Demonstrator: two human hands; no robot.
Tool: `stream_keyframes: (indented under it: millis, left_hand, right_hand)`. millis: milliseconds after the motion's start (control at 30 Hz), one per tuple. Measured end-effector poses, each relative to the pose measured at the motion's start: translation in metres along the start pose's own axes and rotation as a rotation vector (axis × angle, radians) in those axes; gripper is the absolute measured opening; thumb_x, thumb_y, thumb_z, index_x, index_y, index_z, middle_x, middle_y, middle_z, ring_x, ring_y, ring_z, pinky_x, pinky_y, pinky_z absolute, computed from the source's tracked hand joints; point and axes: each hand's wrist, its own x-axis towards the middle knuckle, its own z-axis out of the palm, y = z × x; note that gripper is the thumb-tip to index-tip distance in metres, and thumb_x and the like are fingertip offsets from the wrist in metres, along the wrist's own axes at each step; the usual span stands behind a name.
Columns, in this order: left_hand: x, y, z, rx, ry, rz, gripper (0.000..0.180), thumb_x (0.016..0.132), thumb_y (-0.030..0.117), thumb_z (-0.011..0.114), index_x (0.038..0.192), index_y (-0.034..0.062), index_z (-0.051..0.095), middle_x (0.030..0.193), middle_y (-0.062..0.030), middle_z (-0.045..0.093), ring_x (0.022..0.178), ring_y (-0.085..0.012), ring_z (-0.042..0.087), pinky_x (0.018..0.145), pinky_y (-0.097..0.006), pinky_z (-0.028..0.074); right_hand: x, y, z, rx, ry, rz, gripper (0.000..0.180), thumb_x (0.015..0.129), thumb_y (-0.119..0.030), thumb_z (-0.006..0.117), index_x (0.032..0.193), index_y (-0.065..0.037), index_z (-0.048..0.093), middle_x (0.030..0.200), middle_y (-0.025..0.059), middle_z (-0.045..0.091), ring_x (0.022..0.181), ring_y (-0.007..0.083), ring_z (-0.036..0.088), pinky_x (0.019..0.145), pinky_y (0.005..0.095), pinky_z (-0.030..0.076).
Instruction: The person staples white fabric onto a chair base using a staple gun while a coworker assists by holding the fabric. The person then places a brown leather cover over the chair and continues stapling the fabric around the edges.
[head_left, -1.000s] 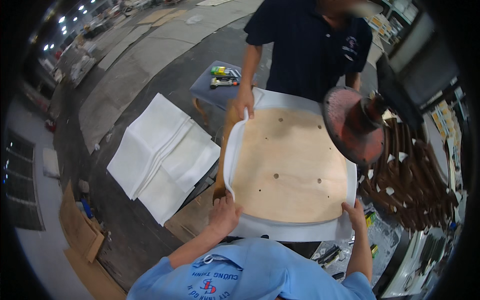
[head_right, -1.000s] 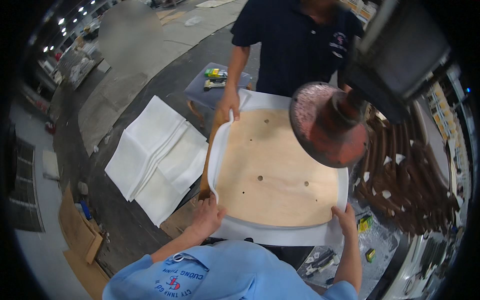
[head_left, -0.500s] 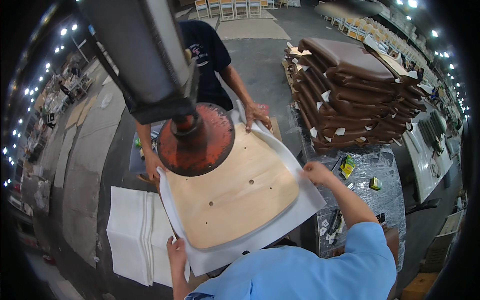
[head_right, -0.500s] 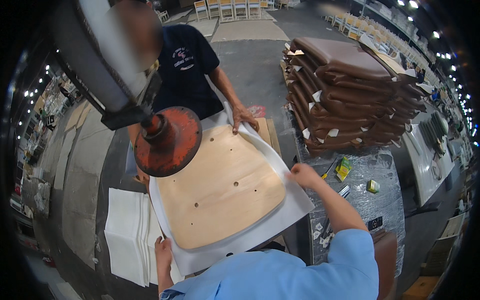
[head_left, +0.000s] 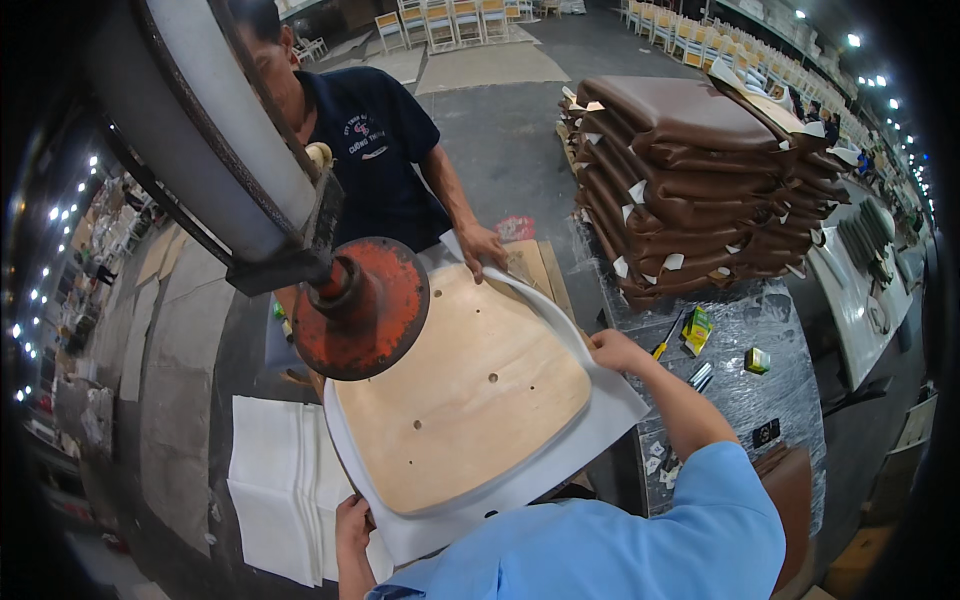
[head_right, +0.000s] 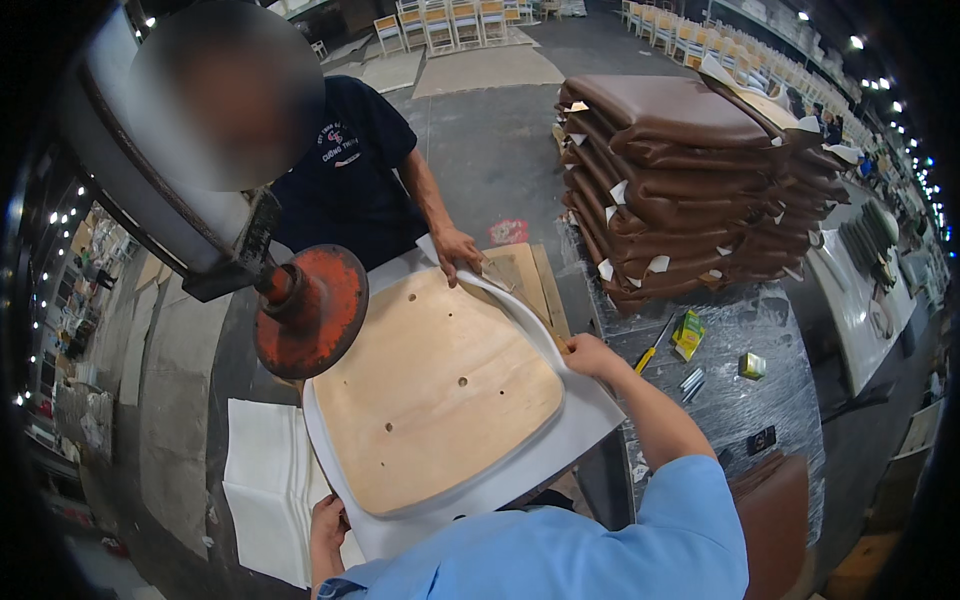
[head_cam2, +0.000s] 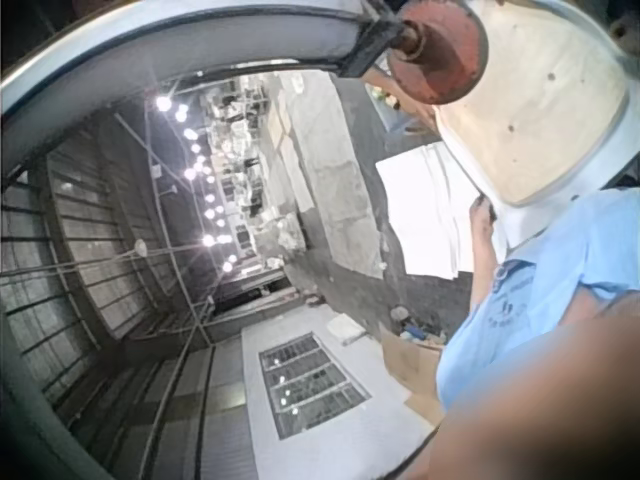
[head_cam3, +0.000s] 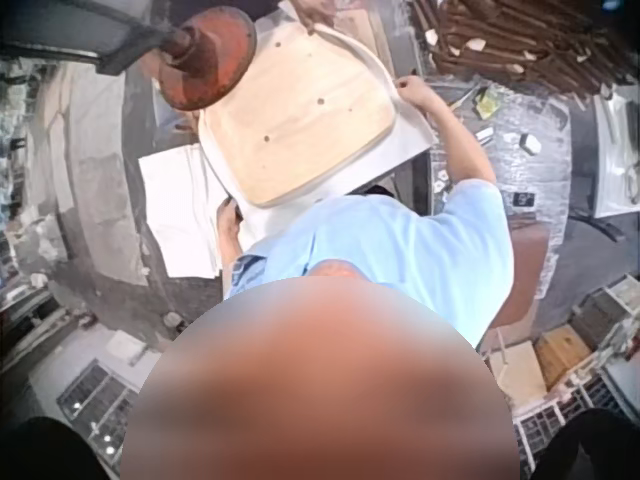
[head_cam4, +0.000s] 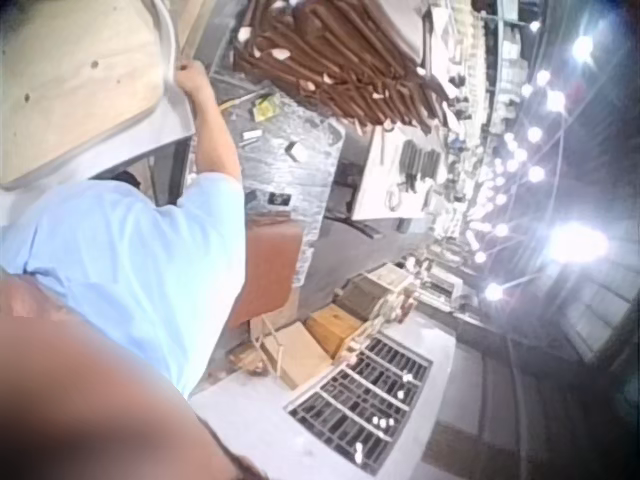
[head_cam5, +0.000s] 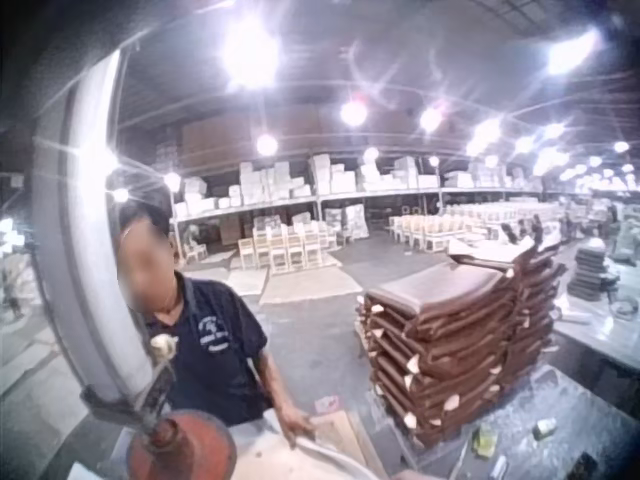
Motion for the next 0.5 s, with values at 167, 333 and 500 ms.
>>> stream_keyframes:
  millis: [167,333,500]
  left_hand:
    - [0.002,0.003,0.009,0.199,0.034,0.016,0.039,0.101,0.023,0.074,0.12,-0.0113,0.074,0.103,-0.0154,0.079,0.081,-0.0243,0.077,0.069,-0.039,0.061]
    - [-0.019,-0.011,0.021,0.287,0.192,-0.084,0.064,0.105,0.042,0.073,0.128,-0.0177,0.071,0.112,-0.0209,0.08,0.097,-0.0292,0.078,0.084,-0.041,0.062]
    - [-0.049,-0.043,0.018,0.003,0.015,-0.146,0.067,0.107,0.04,0.071,0.134,-0.0215,0.065,0.121,-0.0227,0.078,0.104,-0.0279,0.077,0.087,-0.043,0.062]
  right_hand:
    - [-0.003,-0.008,0.01,-0.311,0.087,-0.029,0.046,0.096,-0.049,0.072,0.111,-0.007,0.084,0.101,0.0273,0.08,0.1,0.0447,0.079,0.091,0.0525,0.061]
    - [-0.015,0.001,0.016,-0.18,0.122,-0.023,0.048,0.099,-0.049,0.072,0.115,-0.004,0.082,0.095,0.0239,0.08,0.091,0.0392,0.079,0.085,0.0482,0.061]
    - [-0.036,0.016,0.012,0.216,-0.079,0.066,0.04,0.108,-0.033,0.068,0.131,-0.002,0.079,0.11,0.0092,0.082,0.097,0.0193,0.075,0.085,0.0381,0.06]
